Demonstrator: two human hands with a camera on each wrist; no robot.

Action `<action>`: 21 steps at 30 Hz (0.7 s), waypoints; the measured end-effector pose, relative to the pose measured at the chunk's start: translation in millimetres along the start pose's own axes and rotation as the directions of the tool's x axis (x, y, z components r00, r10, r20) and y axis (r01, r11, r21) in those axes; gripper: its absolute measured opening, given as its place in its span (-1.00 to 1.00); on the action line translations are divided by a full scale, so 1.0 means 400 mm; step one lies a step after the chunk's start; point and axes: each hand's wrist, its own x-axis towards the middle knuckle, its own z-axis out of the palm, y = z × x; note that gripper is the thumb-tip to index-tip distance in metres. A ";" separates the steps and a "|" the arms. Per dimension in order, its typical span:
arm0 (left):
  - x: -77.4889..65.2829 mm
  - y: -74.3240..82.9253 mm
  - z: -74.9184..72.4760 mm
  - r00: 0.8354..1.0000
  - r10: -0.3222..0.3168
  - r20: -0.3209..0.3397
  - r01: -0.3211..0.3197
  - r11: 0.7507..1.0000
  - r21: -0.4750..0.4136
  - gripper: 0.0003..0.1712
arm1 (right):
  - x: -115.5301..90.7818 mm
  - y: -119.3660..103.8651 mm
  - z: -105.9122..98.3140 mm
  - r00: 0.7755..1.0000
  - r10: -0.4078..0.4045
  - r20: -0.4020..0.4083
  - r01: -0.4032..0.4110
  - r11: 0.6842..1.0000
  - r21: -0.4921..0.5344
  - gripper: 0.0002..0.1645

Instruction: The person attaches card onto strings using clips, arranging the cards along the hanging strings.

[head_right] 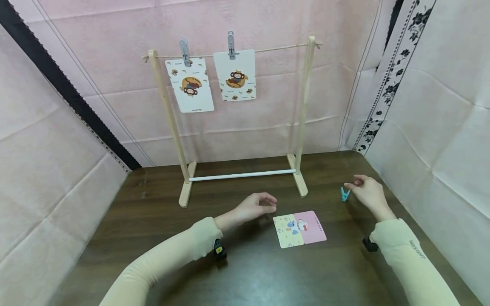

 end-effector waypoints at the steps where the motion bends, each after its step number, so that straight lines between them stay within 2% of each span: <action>1: 0.002 0.000 0.003 1.000 -0.001 0.002 0.001 1.000 0.004 -0.65 | 0.000 0.000 0.001 1.000 0.000 0.002 0.000 1.000 -0.002 -0.21; 12: 0.017 -0.008 0.032 1.000 -0.006 -0.009 0.007 0.999 0.042 -0.66 | 0.008 0.007 0.007 0.996 0.053 0.071 -0.050 0.998 -0.040 -0.08; 21: 0.033 -0.011 0.062 0.999 -0.042 -0.016 0.044 0.996 0.082 -0.63 | 0.011 0.005 0.008 0.982 0.110 0.154 -0.100 0.993 -0.068 0.00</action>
